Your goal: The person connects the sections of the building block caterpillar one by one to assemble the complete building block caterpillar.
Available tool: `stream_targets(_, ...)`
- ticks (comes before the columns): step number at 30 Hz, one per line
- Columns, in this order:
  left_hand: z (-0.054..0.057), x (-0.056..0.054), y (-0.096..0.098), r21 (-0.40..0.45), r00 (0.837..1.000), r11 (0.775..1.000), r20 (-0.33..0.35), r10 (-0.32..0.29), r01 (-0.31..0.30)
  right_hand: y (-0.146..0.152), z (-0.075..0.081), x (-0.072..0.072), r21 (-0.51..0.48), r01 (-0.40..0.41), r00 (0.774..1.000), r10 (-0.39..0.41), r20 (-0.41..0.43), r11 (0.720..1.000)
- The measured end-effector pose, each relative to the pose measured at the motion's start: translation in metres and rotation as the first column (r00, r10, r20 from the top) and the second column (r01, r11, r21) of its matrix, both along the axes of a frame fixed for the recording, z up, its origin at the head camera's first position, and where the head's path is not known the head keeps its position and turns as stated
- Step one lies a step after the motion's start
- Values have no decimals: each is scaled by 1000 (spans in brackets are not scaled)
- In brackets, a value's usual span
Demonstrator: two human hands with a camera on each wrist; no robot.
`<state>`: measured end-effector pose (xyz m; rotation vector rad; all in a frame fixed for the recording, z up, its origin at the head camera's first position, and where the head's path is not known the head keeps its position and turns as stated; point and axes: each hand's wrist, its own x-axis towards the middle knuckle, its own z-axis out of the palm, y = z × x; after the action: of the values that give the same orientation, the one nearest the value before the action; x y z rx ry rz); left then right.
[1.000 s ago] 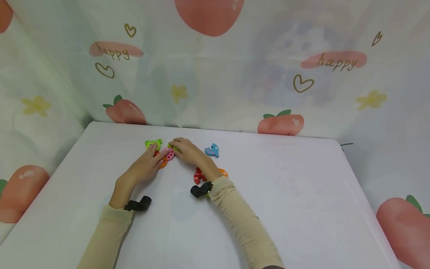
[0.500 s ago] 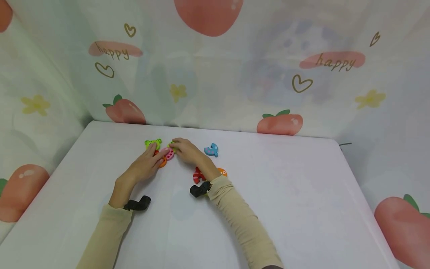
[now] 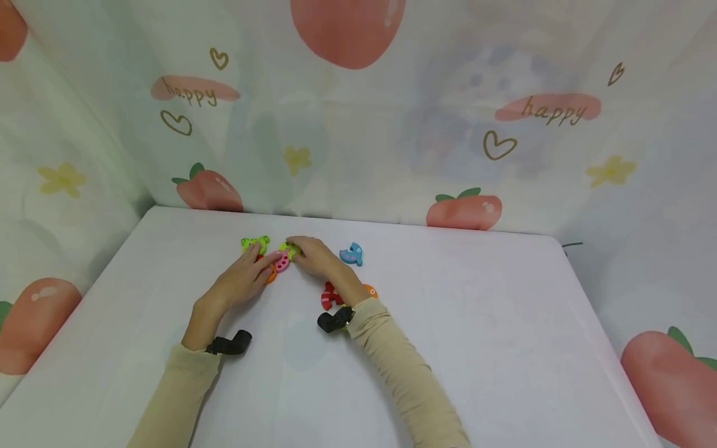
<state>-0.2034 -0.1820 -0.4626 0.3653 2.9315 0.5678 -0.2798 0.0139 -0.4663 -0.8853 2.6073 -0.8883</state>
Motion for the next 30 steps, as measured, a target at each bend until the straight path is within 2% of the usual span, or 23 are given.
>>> stream_targets(7,1,1,6,29,998,999,-59,29,-27,3,-1,1,-33,27,999,-26,23,999)
stream_targets(17,2,1,13,-18,995,997,-69,71,-72,5,-3,3,-90,73,997,-71,25,993)
stream_targets(24,-1,2,17,-99,983,994,-181,21,-40,8,4,8,-111,76,995,-69,65,991)
stream_targets(27,-3,1,21,-146,983,988,-182,13,-41,10,6,10,-108,62,996,-54,71,992)
stream_targets(30,-3,2,25,-160,988,985,-151,32,-56,16,8,12,-118,68,997,-62,55,991)
